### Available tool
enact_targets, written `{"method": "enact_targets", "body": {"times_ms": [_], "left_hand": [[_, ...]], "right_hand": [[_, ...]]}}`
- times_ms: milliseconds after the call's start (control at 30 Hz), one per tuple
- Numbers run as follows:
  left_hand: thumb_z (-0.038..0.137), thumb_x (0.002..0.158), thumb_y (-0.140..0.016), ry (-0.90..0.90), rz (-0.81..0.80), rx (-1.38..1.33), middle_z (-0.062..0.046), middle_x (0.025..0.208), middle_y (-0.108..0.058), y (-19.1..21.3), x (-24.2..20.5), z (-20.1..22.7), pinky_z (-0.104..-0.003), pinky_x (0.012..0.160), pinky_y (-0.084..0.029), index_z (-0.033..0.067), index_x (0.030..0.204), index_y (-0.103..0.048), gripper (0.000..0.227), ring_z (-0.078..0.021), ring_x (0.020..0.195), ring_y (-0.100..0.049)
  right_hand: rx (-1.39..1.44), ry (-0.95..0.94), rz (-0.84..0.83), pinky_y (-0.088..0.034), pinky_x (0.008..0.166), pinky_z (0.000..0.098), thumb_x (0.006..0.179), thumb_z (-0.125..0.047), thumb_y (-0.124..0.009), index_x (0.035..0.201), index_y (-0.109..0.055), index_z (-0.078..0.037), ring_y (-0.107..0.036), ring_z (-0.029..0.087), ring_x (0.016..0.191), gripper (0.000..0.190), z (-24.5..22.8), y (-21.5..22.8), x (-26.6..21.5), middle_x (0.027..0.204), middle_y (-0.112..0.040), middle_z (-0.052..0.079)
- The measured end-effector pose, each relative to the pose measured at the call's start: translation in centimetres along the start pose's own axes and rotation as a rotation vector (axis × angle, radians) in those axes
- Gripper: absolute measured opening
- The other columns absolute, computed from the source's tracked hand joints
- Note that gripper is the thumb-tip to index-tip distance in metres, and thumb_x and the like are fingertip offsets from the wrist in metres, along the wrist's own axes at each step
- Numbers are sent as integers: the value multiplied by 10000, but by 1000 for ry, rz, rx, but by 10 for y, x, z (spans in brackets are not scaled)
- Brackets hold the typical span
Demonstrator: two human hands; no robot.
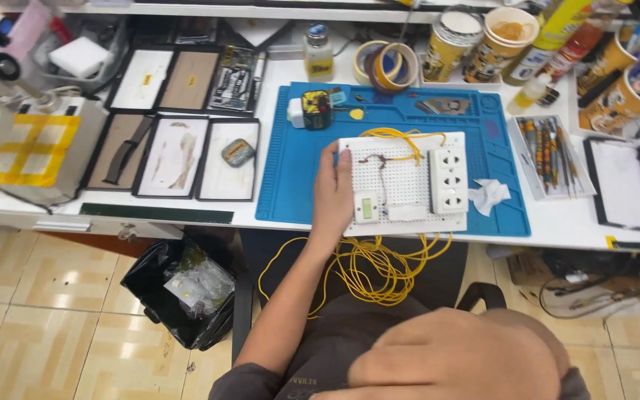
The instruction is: The person is assembling an electronic circuit on a white breadboard placed on a blue mat. They insert yellow wires into the breadboard and connect a white power strip to the setup. The person uses a small tool to adjust components on the board.
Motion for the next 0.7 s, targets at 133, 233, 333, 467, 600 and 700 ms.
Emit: {"method": "enact_targets", "body": {"times_ms": [133,233,333,467,600,700], "left_hand": [[514,1221,-343,-91,-46,1,-406,1476,-607,-2,-6,15,-730,1175,-464,-37,1622,-425,686,-581,1418,-584],[500,1235,-295,-137,-37,-55,-400,1454,-608,2,-10,20,-746,1180,-452,-20,1622,-416,660,-592,1424,-569],[547,1221,-282,-129,-18,-66,-375,1461,-612,4,-10,15,-727,1189,-440,-12,1620,-446,707,-584,1437,-556],[500,1240,-258,-179,-10,-85,-356,1464,-613,7,-10,16,-719,1202,-431,-4,1621,-467,665,-565,1445,-553],[464,1249,-261,-178,-24,-88,-387,1517,-571,1,-11,19,-745,1228,-390,-33,1644,-428,656,-595,1480,-505],[492,1241,-248,-164,-31,-93,-449,1559,-497,3,-16,30,-787,1226,-347,-91,1662,-368,729,-651,1502,-442]], "right_hand": [[-35,-105,284,-599,835,419,1204,-242,-318,1503,-572,39,-687,334,873,483,18,10,-27,1167,-651,155],[-96,-147,576,-634,772,381,1065,-186,-491,1272,-653,43,-729,301,789,349,31,32,-36,1032,-715,153],[-168,-192,846,-668,708,342,926,-136,-667,1041,-733,45,-770,266,705,225,44,54,-51,897,-778,149],[-148,-267,1197,-710,700,355,891,13,-792,927,-792,68,-810,297,814,66,102,65,-76,909,-826,217],[-191,-466,1283,-703,788,382,1086,62,-704,1113,-789,15,-802,316,1075,101,169,62,-81,1142,-817,199],[-264,-589,1277,-713,798,375,1079,14,-760,1119,-811,-36,-820,277,1024,82,191,55,-81,1077,-841,116]]}}
Point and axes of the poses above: each hand's wrist, its own x-axis towards the middle knuckle, its own y-axis out of the back of the hand, z = x × y, the point moved 9 cm from there along x, towards the middle knuckle
